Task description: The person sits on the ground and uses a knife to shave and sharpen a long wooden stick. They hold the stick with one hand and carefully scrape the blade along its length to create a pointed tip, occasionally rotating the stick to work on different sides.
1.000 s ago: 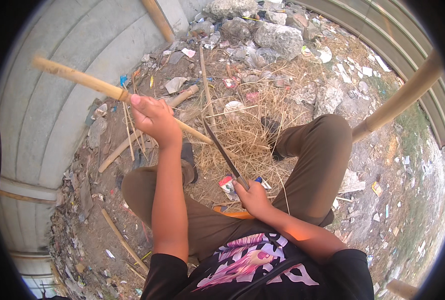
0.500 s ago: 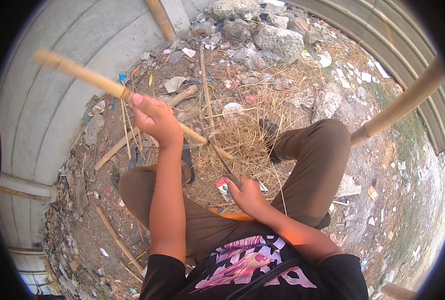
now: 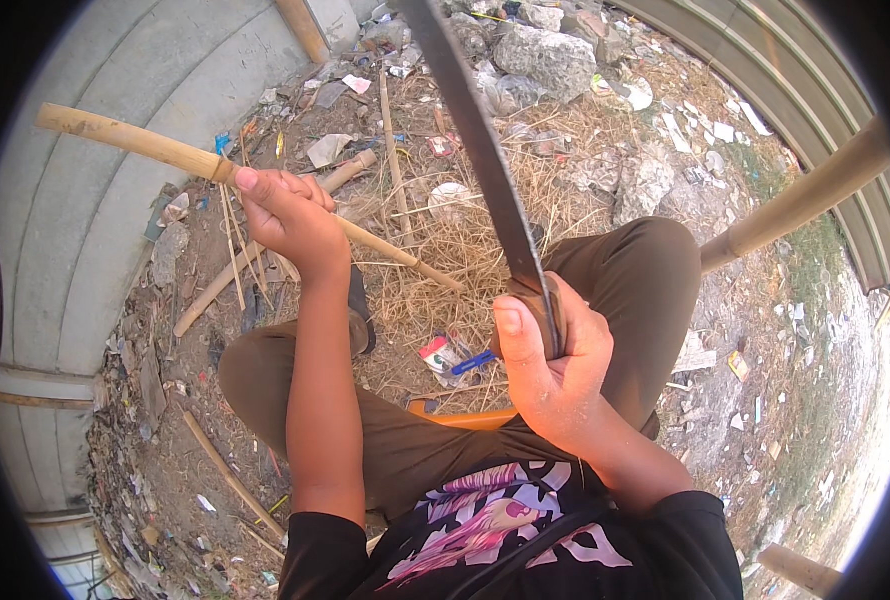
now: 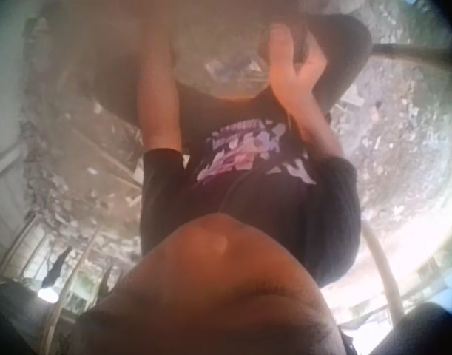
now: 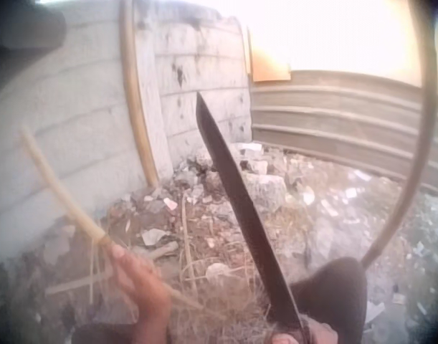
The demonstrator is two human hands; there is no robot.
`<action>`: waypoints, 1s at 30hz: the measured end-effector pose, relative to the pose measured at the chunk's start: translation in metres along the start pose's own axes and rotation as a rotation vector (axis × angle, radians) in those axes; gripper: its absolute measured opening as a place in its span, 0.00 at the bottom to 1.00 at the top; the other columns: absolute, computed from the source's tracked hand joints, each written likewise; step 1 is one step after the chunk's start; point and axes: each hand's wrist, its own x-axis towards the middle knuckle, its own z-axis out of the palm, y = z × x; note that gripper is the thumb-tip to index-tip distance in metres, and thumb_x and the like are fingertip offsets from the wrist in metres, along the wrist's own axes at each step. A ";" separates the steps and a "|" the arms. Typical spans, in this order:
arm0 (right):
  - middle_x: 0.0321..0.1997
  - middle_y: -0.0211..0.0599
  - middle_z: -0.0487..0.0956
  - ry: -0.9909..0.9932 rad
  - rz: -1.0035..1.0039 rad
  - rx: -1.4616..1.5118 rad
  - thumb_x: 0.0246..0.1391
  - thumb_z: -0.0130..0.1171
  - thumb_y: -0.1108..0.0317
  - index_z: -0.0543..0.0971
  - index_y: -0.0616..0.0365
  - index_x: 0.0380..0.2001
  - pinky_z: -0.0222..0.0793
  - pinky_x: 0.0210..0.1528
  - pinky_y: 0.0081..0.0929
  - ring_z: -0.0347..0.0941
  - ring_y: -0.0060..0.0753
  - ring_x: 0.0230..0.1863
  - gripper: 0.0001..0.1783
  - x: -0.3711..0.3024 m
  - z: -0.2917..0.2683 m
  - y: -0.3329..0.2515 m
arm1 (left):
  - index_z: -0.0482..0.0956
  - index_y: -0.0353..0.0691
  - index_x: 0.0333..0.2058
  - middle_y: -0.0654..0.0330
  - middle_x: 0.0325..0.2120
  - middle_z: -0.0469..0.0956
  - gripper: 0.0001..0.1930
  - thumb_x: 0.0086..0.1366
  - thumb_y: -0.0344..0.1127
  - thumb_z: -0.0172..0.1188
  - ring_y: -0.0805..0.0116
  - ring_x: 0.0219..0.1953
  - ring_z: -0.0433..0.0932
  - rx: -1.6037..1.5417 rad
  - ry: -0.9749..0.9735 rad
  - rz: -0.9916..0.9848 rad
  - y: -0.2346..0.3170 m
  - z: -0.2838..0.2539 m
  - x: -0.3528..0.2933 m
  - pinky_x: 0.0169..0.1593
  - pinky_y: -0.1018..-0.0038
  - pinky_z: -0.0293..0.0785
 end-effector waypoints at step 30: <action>0.14 0.40 0.74 -0.163 0.460 -0.477 0.66 0.58 0.52 0.79 0.66 0.25 0.65 0.22 0.33 0.69 0.25 0.17 0.26 -0.010 0.026 0.101 | 0.57 0.46 0.23 0.71 0.12 0.53 0.26 0.78 0.57 0.41 0.81 0.12 0.52 -0.076 -0.056 0.019 -0.016 0.006 0.010 0.15 0.79 0.51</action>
